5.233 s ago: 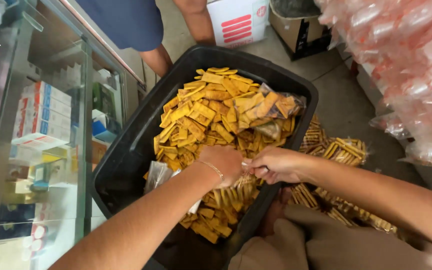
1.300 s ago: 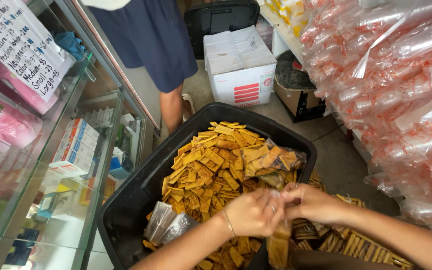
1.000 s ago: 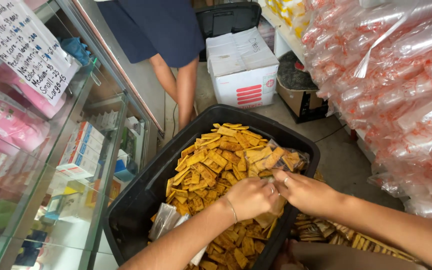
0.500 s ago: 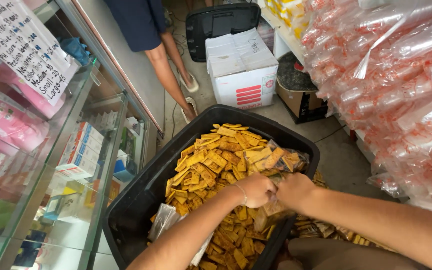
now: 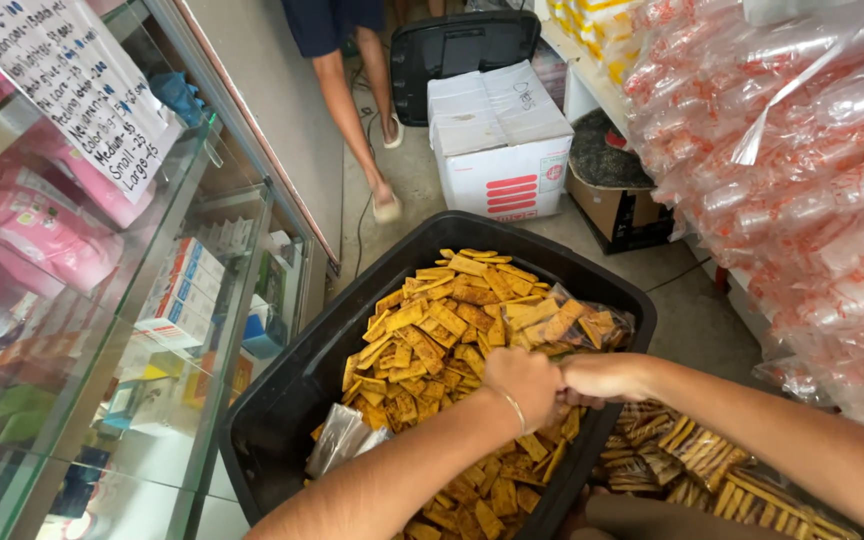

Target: Bagging snacks from a large bin into small plastic bags

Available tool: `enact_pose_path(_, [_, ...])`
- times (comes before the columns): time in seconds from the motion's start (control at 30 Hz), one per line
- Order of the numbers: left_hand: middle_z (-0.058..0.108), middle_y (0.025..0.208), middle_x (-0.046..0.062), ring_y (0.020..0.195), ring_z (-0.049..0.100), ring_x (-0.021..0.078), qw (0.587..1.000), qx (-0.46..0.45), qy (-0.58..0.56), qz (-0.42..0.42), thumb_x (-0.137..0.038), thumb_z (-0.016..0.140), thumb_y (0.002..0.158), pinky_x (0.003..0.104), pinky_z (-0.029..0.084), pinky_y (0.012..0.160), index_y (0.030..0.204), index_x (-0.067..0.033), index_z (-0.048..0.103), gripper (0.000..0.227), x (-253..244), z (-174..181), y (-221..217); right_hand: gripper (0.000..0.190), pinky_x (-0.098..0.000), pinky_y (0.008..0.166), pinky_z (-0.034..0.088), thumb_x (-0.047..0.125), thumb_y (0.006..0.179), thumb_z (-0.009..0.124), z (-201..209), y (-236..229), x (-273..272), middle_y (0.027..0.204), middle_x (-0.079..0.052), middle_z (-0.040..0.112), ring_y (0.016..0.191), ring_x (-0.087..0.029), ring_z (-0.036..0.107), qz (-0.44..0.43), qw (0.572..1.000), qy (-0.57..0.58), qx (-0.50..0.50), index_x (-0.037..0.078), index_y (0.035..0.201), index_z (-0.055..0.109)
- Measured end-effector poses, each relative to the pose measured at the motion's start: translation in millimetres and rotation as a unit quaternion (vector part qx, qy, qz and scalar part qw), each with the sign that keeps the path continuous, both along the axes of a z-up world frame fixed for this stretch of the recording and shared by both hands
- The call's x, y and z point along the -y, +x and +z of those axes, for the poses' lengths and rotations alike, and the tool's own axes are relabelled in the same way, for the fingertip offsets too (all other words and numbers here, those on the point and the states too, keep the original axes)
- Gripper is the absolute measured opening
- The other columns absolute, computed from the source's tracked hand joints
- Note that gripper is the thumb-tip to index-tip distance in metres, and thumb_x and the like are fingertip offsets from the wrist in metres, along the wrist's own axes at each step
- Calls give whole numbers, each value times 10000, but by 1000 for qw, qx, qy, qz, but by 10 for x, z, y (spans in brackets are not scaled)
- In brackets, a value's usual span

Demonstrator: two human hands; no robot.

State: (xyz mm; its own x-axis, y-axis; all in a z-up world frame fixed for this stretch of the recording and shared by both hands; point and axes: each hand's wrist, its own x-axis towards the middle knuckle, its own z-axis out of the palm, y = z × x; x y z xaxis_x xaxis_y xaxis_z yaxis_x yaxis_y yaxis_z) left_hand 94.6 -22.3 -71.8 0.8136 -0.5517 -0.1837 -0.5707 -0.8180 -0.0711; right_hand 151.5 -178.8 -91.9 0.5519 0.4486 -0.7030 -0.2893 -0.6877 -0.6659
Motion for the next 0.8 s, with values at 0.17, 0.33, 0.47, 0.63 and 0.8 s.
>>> enact_pose_path(0.17, [774,973,168,1003,738,413,957,-172,-173,159,-334,584,850,524,596,759,971,-56,775,359,-124,-395,417,363,-224,394,271,469,908,503,-101,92,-153,611,54,378,467,-56,317,-61,998,-34,4,125,839,598])
enact_pose_path(0.33, [686,562,15,564,709,171,852,-239,-391,254,-237,632,795,266,528,554,709,-141,742,169,-244,-772,495,399,-237,455,399,312,940,454,-713,382,-76,591,-66,559,510,-150,527,42,968,-136,209,21,764,662])
enact_pose_path(0.47, [651,589,86,393,564,137,643,-290,-610,361,-119,594,900,247,485,362,786,-12,734,209,-165,-855,337,384,-380,705,582,354,879,528,-912,387,-81,746,-89,746,792,-272,746,63,919,-173,349,78,813,787])
enact_pose_path(0.63, [616,625,61,419,533,86,534,-287,-691,394,-110,531,935,198,492,395,895,19,715,228,81,-612,115,309,-414,784,601,328,863,576,-620,398,-145,794,-110,771,899,-310,767,33,885,-161,435,100,828,781])
enact_pose_path(0.8, [505,474,68,428,482,130,346,-28,-863,368,-111,551,1009,196,372,456,645,-51,650,381,387,-113,113,133,-503,800,567,197,954,612,58,380,-325,839,-178,648,875,-417,696,-65,821,30,567,130,956,726])
